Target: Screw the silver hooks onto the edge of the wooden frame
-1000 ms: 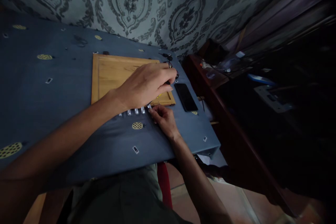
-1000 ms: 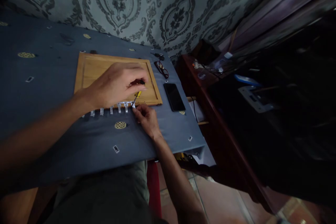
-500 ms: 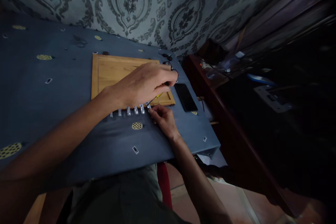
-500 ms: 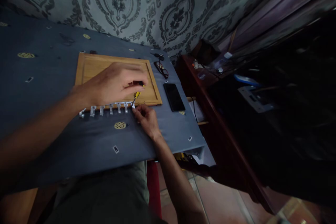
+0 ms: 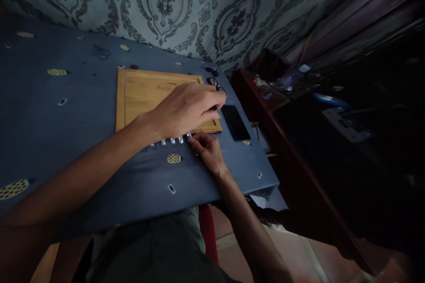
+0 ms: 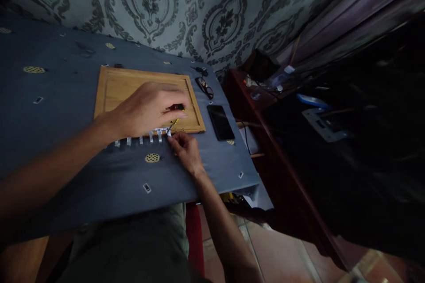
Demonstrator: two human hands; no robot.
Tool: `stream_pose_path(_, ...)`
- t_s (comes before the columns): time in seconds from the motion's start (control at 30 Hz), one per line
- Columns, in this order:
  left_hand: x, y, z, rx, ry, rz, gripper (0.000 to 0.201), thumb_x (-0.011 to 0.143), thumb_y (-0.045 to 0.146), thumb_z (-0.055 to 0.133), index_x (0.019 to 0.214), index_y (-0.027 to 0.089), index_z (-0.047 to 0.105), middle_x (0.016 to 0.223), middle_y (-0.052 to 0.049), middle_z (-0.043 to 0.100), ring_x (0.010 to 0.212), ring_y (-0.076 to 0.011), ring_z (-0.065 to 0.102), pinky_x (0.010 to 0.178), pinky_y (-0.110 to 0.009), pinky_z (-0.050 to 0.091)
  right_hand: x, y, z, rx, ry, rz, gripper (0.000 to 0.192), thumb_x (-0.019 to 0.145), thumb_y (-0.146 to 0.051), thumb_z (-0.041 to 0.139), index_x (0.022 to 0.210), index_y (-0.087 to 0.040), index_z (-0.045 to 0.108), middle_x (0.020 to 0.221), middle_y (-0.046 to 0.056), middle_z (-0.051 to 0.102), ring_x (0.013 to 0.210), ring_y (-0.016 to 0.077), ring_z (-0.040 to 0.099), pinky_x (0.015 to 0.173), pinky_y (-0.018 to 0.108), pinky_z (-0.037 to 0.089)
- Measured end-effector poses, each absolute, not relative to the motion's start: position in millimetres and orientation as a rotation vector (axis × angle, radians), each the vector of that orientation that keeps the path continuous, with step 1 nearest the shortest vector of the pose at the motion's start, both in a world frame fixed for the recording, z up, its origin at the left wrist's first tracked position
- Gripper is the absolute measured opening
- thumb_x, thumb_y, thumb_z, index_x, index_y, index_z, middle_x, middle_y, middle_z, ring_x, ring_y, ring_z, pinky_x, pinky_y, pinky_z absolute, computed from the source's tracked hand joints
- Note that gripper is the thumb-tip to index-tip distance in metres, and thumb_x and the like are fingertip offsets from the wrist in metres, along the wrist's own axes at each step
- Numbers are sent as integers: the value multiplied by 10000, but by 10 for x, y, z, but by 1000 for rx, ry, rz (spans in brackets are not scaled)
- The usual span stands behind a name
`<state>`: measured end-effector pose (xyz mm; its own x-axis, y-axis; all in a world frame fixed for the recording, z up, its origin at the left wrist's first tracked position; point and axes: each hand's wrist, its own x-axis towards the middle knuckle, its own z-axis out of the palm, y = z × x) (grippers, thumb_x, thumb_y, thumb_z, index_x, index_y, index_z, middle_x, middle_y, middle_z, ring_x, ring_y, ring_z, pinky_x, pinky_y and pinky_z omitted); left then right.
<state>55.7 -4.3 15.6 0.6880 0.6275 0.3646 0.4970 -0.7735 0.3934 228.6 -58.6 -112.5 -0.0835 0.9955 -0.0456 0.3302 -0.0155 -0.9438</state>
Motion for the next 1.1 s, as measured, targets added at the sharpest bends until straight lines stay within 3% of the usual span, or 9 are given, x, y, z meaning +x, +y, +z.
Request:
stream_pose_path(0.27,565,-68,119,2728,1051,751,111,941,260,683,965,160,641,913,-32,684,827,-173,601,681,-299,298,2279,-580,-1132,-1436,-1493,1127,493,792,-698,699,718,-225,586,570,-47,511,490,116,428,487,265,341)
stream_pose_path(0.43,535,30,43,2664,850,914,66,938,150,636,873,163,638,819,2,659,770,-136,600,692,-282,349,2280,-590,-1120,-1430,-1487,1136,483,793,-685,708,723,-221,593,581,-47,512,495,113,427,492,263,350)
stream_pose_path(0.63,441,103,116,2615,645,831,140,915,93,596,911,175,710,820,-4,707,736,-119,609,714,-265,390,2276,-585,-1124,-1434,-1484,1143,496,779,-695,713,723,-219,588,586,-43,517,498,114,436,491,259,362)
stream_pose_path(0.73,420,107,125,2645,649,833,154,953,149,579,889,168,718,791,-10,683,704,-112,586,706,-269,398,2279,-583,-1128,-1431,-1494,1136,501,783,-701,709,723,-219,586,582,-42,518,494,115,440,491,260,364)
stream_pose_path(0.87,453,113,45,2729,771,891,220,984,243,583,825,156,709,930,-47,663,812,-136,619,730,-278,426,2289,-586,-1128,-1437,-1504,1113,511,786,-714,700,724,-219,589,575,-44,514,489,114,439,491,261,368)
stream_pose_path(1.0,508,102,-15,2638,855,987,105,953,201,624,1002,174,713,1008,-54,661,926,-165,652,823,-295,484,2290,-583,-1130,-1441,-1504,1109,534,775,-741,696,722,-221,587,575,-43,520,494,114,438,493,259,381)
stream_pose_path(1.1,540,73,-17,2528,897,1045,167,911,175,685,1076,172,654,1012,-45,658,951,-165,648,858,-302,497,2286,-582,-1129,-1429,-1498,1124,539,766,-747,701,726,-221,589,578,-45,519,493,113,437,490,258,380)
